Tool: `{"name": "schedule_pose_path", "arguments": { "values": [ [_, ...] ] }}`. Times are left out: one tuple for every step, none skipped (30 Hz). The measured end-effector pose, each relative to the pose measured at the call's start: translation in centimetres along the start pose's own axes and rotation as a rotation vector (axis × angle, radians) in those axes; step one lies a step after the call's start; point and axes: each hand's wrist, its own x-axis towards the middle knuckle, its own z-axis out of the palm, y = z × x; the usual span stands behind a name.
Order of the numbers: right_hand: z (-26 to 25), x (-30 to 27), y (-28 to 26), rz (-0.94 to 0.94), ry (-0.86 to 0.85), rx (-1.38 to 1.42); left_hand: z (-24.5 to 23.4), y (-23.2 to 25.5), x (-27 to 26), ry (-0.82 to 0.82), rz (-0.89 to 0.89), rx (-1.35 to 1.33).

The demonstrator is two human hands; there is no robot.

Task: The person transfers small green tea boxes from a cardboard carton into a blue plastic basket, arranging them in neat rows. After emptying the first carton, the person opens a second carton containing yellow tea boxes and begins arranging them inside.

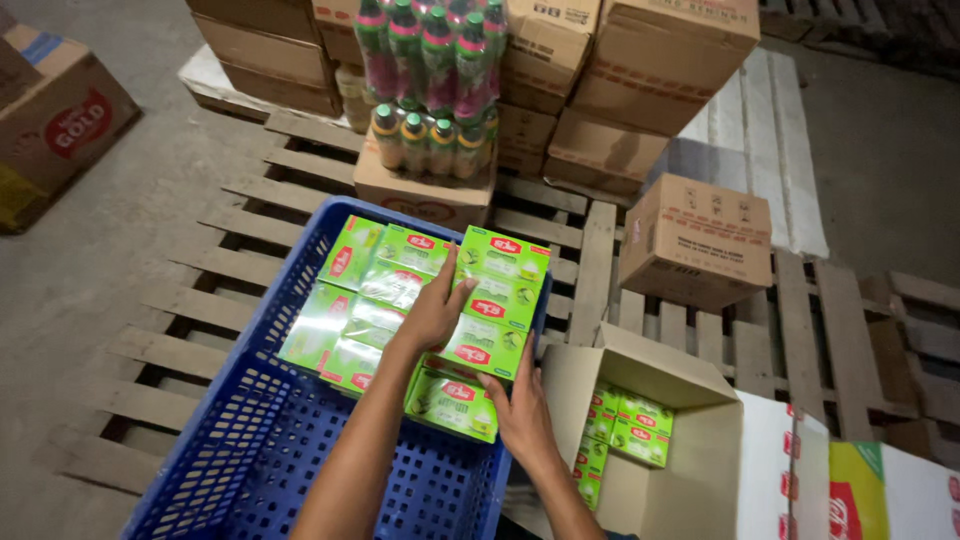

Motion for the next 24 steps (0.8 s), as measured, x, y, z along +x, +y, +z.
{"name": "schedule_pose_path", "arguments": {
  "values": [
    [0.2, 0.1, 0.6, 0.007, 0.003, 0.0, 0.1, 0.1, 0.1, -0.007, -0.001, -0.001],
    [0.5, 0.3, 1.1, -0.005, 0.016, -0.001, 0.1, 0.1, 0.1, -0.007, -0.012, 0.042],
    [0.8, 0.4, 1.7, -0.016, 0.028, -0.002, 0.1, 0.2, 0.2, -0.008, -0.023, 0.085],
    [0.7, 0.3, 1.6, -0.011, 0.031, 0.0, 0.2, 0.0, 0.3, -0.014, -0.024, 0.087],
    [0.6, 0.3, 1.5, -0.021, 0.026, -0.002, 0.4, -0.1, 0.3, 0.001, -0.006, 0.094],
    [0.6, 0.2, 1.4, -0.033, 0.018, -0.002, 0.4, -0.3, 0.3, 0.018, 0.01, 0.102],
    [0.6, 0.1, 1.2, -0.03, 0.018, 0.001, 0.3, -0.2, 0.2, 0.015, 0.008, 0.104],
    [0.4, 0.1, 1.1, -0.036, 0.008, -0.004, 0.3, -0.1, 0.1, 0.024, 0.019, 0.106],
    [0.3, 0.1, 1.0, -0.042, -0.002, -0.008, 0.3, 0.1, 0.1, 0.033, 0.03, 0.108],
    [0.0, 0.1, 1.0, -0.04, -0.001, -0.008, 0.1, 0.0, 0.2, 0.031, 0.03, 0.109],
    [-0.3, 0.0, 1.0, -0.054, -0.021, -0.037, -0.1, 0.0, 0.2, 0.054, 0.109, 0.094],
    [-0.8, -0.2, 1.1, -0.063, -0.038, -0.07, 0.1, 0.0, 0.5, 0.072, 0.189, 0.075],
    [-1.8, -0.4, 2.1, -0.056, -0.033, -0.073, 0.4, 1.0, -0.2, 0.064, 0.191, 0.071],
    [-2.2, -0.6, 2.7, -0.075, -0.061, -0.079, 0.2, 2.1, -0.8, 0.143, 0.221, 0.211],
    [-2.7, -0.8, 3.4, -0.093, -0.089, -0.086, 0.0, 3.1, -1.5, 0.223, 0.253, 0.35],
    [-3.7, -0.8, 5.3, -0.082, -0.083, -0.081, 1.1, 3.4, -2.0, 0.21, 0.254, 0.351],
    [-4.7, -0.9, 7.2, -0.078, -0.101, -0.161, 2.2, 3.6, -2.4, 0.295, 0.411, 0.407],
    [-5.3, -1.4, 9.1, -0.066, -0.118, -0.232, 3.3, 3.8, -3.2, 0.369, 0.57, 0.464],
    [-7.5, -2.4, 7.8, -0.049, -0.113, -0.219, 4.7, 4.6, -4.8, 0.346, 0.57, 0.468],
    [-9.7, -3.8, 6.6, 0.027, -0.161, -0.265, 6.3, 5.3, -6.5, 0.251, 0.675, 0.421],
    [-12.1, -5.1, 5.6, 0.102, -0.211, -0.308, 8.0, 5.9, -8.3, 0.156, 0.777, 0.369],
    [-13.7, -6.2, 4.7, 0.125, -0.202, -0.295, 9.5, 6.0, -9.8, 0.127, 0.78, 0.366],
    [-15.5, -7.2, 4.0, 0.098, -0.155, -0.228, 11.0, 6.0, -11.3, 0.022, 0.784, 0.426],
    [-17.5, -8.8, 3.5, 0.086, -0.109, -0.163, 12.8, 6.0, -13.1, -0.094, 0.784, 0.477]
  ]
}}
